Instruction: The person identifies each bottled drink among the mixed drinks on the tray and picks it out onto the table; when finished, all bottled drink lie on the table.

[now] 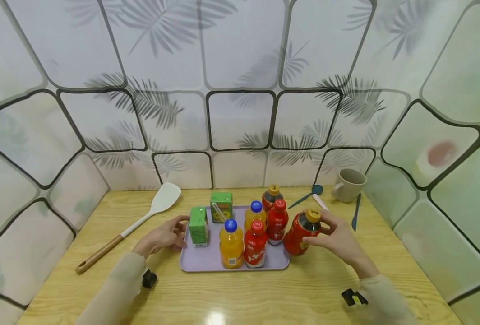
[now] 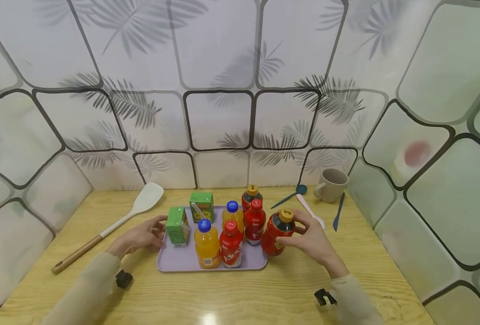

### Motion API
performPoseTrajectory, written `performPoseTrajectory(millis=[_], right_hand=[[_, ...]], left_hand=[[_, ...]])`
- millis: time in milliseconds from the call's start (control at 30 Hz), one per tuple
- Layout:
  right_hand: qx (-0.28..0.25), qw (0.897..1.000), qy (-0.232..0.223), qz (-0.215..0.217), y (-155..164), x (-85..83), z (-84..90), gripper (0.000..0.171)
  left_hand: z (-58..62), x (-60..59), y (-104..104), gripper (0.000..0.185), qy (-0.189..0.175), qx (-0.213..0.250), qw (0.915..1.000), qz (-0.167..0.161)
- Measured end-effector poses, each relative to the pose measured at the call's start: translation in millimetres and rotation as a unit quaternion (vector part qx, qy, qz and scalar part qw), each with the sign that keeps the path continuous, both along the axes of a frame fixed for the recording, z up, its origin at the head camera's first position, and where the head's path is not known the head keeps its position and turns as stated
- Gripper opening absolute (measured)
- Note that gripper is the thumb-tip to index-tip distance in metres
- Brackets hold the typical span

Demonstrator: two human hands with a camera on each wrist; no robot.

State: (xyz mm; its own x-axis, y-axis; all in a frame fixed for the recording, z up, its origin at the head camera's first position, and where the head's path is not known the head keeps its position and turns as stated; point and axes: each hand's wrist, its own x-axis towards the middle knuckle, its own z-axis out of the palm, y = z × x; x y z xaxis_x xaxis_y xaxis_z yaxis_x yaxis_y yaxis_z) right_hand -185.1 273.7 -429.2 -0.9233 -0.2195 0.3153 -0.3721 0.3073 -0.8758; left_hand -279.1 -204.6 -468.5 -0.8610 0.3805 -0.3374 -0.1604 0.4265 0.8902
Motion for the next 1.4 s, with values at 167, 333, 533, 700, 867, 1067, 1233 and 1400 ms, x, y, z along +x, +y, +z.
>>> performPoseTrajectory(millis=[167, 333, 533, 700, 867, 1067, 1233, 1400], right_hand=[[-0.005, 0.999, -0.018, -0.033, 18, 0.9, 1.6, 0.058], [0.032, 0.995, -0.025, -0.088, 29, 2.1, 3.1, 0.055], [0.052, 0.986, -0.059, -0.146, 46, 5.2, 2.6, 0.064], [0.065, 0.98, -0.067, -0.178, 63, 8.6, 1.0, 0.067], [0.069, 0.969, -0.079, -0.225, 83, 11.3, -0.8, 0.073], [0.075, 0.952, -0.101, -0.277, 105, 12.1, -0.7, 0.079], [0.062, 0.939, -0.14, -0.308, 118, 15.3, -3.1, 0.084], [0.055, 0.929, -0.163, -0.326, 128, 16.6, -4.2, 0.09]], left_hand=[[0.7, -1.5, 1, 0.089, 0.007, -0.004, 1.0, -0.005], [-0.7, -1.4, 0, 0.089, 0.01, -0.007, 0.9999, -0.004], [-4.2, -2.2, -1, 0.089, 0.001, -0.007, 1.0, 0.001], [-3.5, -1.2, -1, 0.089, -0.002, -0.009, 1.0, 0.001], [-2.8, -1.8, -1, 0.09, 0.001, -0.009, 1.0, -0.002], [-2.4, -3.1, 0, 0.089, 0.001, -0.007, 1.0, -0.003], [-1.3, -2.3, 0, 0.088, 0.0, -0.007, 1.0, -0.002], [-2.3, -2.3, 0, 0.089, 0.0, -0.011, 0.9999, -0.004]])
